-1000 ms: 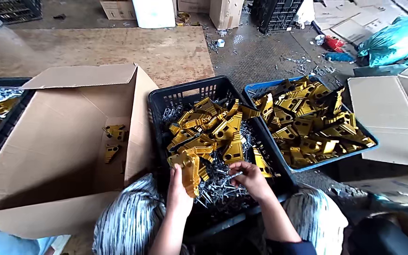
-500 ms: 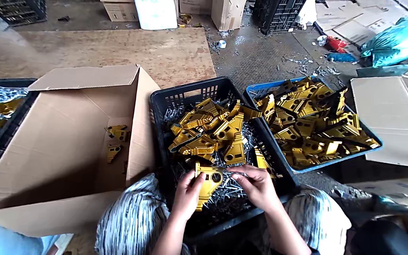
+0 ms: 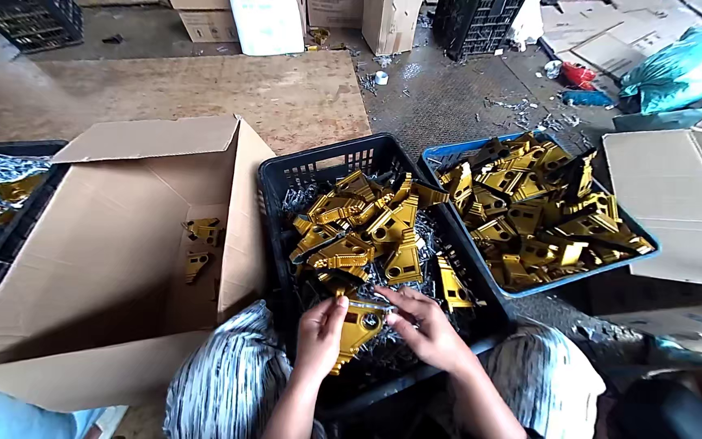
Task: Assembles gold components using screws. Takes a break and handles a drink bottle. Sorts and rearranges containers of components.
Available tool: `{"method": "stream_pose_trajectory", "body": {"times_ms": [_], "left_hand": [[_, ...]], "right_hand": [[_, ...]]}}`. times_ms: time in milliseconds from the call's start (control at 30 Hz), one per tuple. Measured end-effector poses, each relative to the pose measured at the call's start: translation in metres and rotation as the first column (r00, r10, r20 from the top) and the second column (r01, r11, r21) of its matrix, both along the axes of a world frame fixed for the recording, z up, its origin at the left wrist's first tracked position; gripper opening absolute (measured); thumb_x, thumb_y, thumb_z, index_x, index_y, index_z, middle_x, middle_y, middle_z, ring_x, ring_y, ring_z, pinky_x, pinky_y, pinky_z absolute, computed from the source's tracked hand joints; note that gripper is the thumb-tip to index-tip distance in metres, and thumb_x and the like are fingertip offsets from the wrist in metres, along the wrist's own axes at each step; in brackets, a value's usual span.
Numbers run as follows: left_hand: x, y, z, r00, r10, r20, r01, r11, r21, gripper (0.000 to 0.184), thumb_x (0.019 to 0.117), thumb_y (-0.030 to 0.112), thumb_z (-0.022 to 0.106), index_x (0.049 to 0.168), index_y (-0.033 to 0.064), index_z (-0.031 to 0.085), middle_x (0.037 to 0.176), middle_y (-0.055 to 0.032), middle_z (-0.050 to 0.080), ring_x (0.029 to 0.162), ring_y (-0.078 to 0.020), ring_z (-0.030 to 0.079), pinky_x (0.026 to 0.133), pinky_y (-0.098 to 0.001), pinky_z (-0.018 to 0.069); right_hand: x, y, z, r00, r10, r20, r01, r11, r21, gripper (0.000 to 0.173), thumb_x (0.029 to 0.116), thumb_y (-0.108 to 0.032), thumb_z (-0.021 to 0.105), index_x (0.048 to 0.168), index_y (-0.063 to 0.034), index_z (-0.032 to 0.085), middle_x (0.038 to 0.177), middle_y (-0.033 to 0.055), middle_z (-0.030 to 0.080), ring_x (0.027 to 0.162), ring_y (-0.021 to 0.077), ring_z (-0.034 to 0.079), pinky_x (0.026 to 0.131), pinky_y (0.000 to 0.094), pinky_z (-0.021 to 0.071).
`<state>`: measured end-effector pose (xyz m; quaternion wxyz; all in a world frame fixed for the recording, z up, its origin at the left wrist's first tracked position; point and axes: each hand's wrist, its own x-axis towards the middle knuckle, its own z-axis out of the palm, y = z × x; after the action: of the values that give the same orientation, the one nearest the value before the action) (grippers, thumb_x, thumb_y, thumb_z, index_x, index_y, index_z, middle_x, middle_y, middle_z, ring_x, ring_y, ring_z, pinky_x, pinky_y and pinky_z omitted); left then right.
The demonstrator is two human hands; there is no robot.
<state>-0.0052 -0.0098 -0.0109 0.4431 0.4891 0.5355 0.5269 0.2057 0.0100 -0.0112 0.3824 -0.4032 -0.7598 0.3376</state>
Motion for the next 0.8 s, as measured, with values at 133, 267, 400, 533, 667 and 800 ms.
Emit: {"method": "stream_pose_trajectory", "body": {"times_ms": [133, 267, 400, 533, 667, 800], "left_hand": [[-0.001, -0.002, -0.001, 0.994, -0.054, 0.096, 0.053, 0.999, 0.010, 0.029, 0.1030, 0.013, 0.047, 0.091, 0.0055, 0.072, 0.081, 0.0058, 0.070, 0.081, -0.0007, 0.066, 0.079, -0.0219, 0.0556], [0.010, -0.011, 0.004, 0.872, -0.234, 0.430, 0.258, 0.966, 0.004, 0.032, 0.1046, 0.033, 0.051, 0.095, 0.0144, 0.075, 0.094, 0.0042, 0.076, 0.092, -0.0048, 0.071, 0.088, -0.0273, 0.0590], [0.021, -0.014, -0.005, 0.893, -0.133, 0.429, 0.126, 0.991, 0.045, 0.032, 0.1049, 0.034, 0.052, 0.099, 0.0141, 0.075, 0.097, 0.0046, 0.076, 0.095, -0.0049, 0.071, 0.089, -0.0272, 0.0587], [0.017, -0.011, -0.012, 0.954, -0.080, 0.290, 0.018, 0.978, 0.207, 0.024, 0.1046, 0.024, 0.053, 0.101, 0.0152, 0.075, 0.097, 0.0078, 0.076, 0.093, -0.0032, 0.071, 0.086, -0.0253, 0.0593], [0.017, -0.012, -0.014, 0.940, -0.100, 0.327, 0.046, 0.985, 0.169, 0.018, 0.1002, 0.025, 0.061, 0.102, 0.0131, 0.074, 0.097, 0.0046, 0.076, 0.091, -0.0058, 0.072, 0.086, -0.0265, 0.0600], [0.010, -0.014, -0.011, 0.823, -0.323, 0.467, 0.286, 0.946, 0.151, 0.025, 0.0951, 0.043, 0.067, 0.101, 0.0218, 0.078, 0.098, 0.0064, 0.077, 0.093, -0.0028, 0.071, 0.086, -0.0247, 0.0591]], "right_hand": [[0.002, 0.001, -0.003, 0.984, 0.022, -0.177, -0.053, 0.983, -0.174, 0.042, 0.1035, -0.033, 0.056, 0.133, -0.0049, 0.069, 0.127, 0.0100, 0.067, 0.115, 0.0077, 0.063, 0.097, 0.0234, 0.0532], [-0.013, -0.003, -0.009, 0.698, 0.246, -0.673, -0.502, 0.838, -0.215, 0.101, 0.0912, -0.062, 0.066, 0.158, 0.0054, 0.031, 0.158, 0.0168, 0.045, 0.144, 0.0236, 0.047, 0.118, 0.0403, 0.0409], [-0.028, -0.005, -0.018, 0.569, 0.114, -0.814, -0.389, 0.910, -0.144, 0.050, 0.0972, -0.044, 0.064, 0.131, -0.0077, 0.070, 0.145, 0.0140, 0.059, 0.139, 0.0265, 0.052, 0.114, 0.0436, 0.0438], [-0.022, -0.005, -0.023, 0.629, 0.019, -0.777, -0.168, 0.979, -0.112, 0.016, 0.0973, -0.022, 0.070, 0.108, -0.0154, 0.080, 0.120, 0.0052, 0.073, 0.119, 0.0219, 0.066, 0.104, 0.0407, 0.0545], [-0.022, -0.007, -0.026, 0.650, 0.014, -0.759, -0.129, 0.987, -0.091, 0.017, 0.0950, -0.023, 0.074, 0.108, -0.0140, 0.080, 0.122, 0.0074, 0.073, 0.120, 0.0219, 0.067, 0.101, 0.0380, 0.0568], [-0.023, -0.010, -0.021, 0.557, 0.221, -0.801, -0.493, 0.864, -0.104, 0.071, 0.0887, -0.051, 0.075, 0.142, -0.0069, 0.060, 0.152, 0.0125, 0.053, 0.139, 0.0229, 0.052, 0.115, 0.0400, 0.0442]]}}
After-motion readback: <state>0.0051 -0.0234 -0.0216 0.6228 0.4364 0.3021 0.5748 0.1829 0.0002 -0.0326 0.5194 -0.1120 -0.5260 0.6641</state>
